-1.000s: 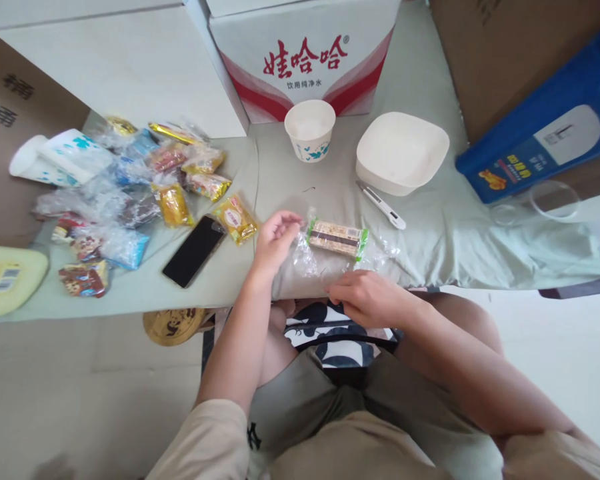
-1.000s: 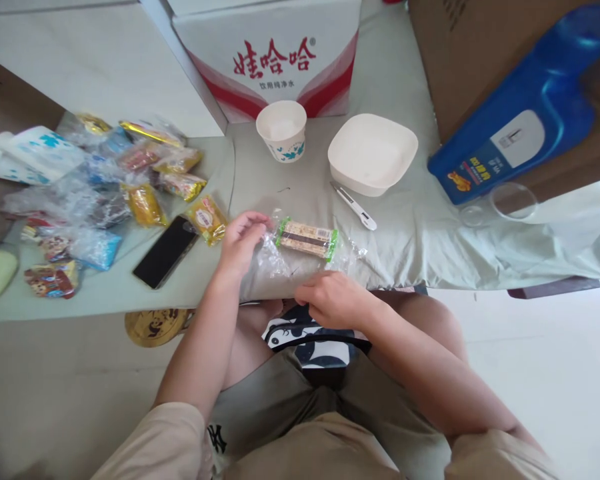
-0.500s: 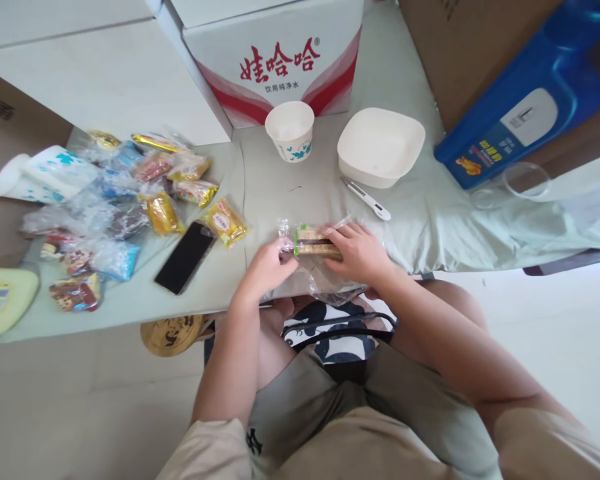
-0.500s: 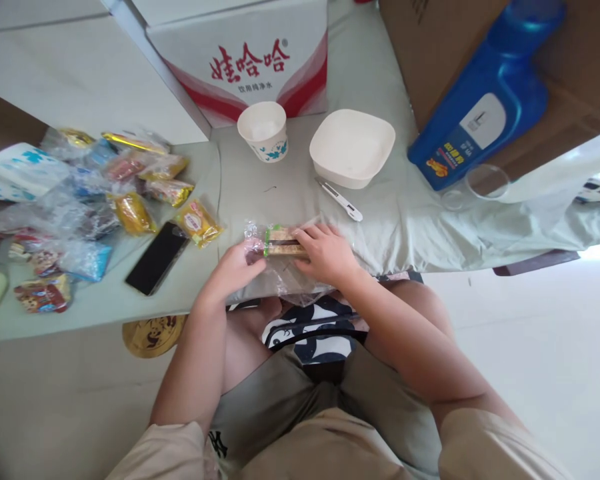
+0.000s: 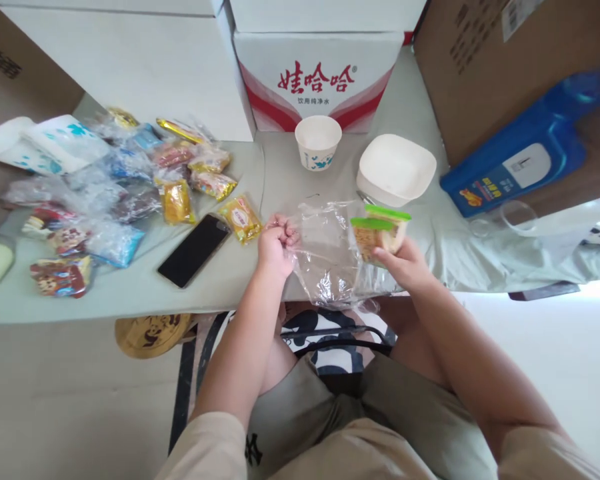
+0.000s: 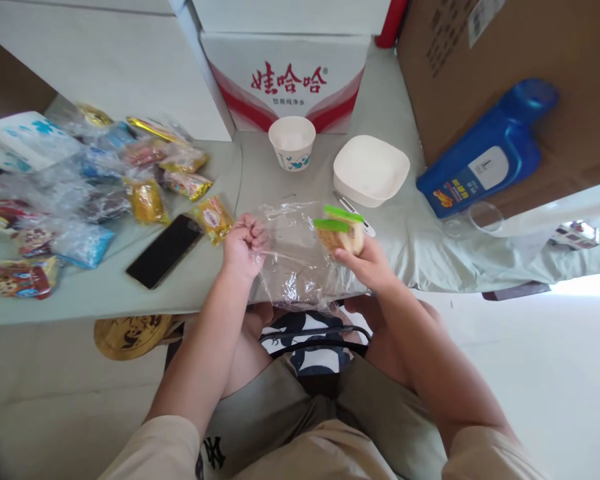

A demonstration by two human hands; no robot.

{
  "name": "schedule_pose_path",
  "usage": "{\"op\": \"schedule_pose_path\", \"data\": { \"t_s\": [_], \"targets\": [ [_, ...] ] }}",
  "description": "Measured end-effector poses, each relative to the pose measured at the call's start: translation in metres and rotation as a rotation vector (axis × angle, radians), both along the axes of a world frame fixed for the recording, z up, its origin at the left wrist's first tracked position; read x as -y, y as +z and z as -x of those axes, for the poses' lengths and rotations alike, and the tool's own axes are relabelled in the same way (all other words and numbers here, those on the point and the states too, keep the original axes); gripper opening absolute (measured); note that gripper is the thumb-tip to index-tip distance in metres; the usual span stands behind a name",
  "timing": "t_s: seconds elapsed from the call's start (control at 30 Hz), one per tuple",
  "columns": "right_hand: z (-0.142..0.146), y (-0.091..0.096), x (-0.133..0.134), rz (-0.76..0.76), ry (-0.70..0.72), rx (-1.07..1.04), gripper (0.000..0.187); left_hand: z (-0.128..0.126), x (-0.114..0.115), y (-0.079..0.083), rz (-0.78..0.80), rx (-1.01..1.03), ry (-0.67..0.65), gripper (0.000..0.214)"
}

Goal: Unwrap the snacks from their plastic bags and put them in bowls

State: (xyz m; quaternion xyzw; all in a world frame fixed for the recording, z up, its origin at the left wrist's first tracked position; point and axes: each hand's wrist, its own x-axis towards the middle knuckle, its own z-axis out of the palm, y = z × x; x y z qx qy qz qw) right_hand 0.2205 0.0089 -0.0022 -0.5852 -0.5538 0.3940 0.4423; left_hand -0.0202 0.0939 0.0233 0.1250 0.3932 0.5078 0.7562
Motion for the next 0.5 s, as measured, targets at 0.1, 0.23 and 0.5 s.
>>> {"op": "schedule_pose_path", "data": {
  "t_s": [0.1,0.23,0.5],
  "targets": [
    [-0.026,0.027,-0.019,-0.094,-0.342,0.303,0.047,0.002,-0.004,0.001,0.044,0.002,0.039,0.034],
    [-0.063,0.065,-0.084,-0.169,-0.465,0.812,0.034,0.005,-0.004,0.002,0.034,-0.002,0.012,0.032],
    [-0.045,0.078,-0.146,0.276,-0.124,1.363,0.049,0.008,-0.006,0.004,-0.022,-0.036,0.012,0.029]
  ]
}}
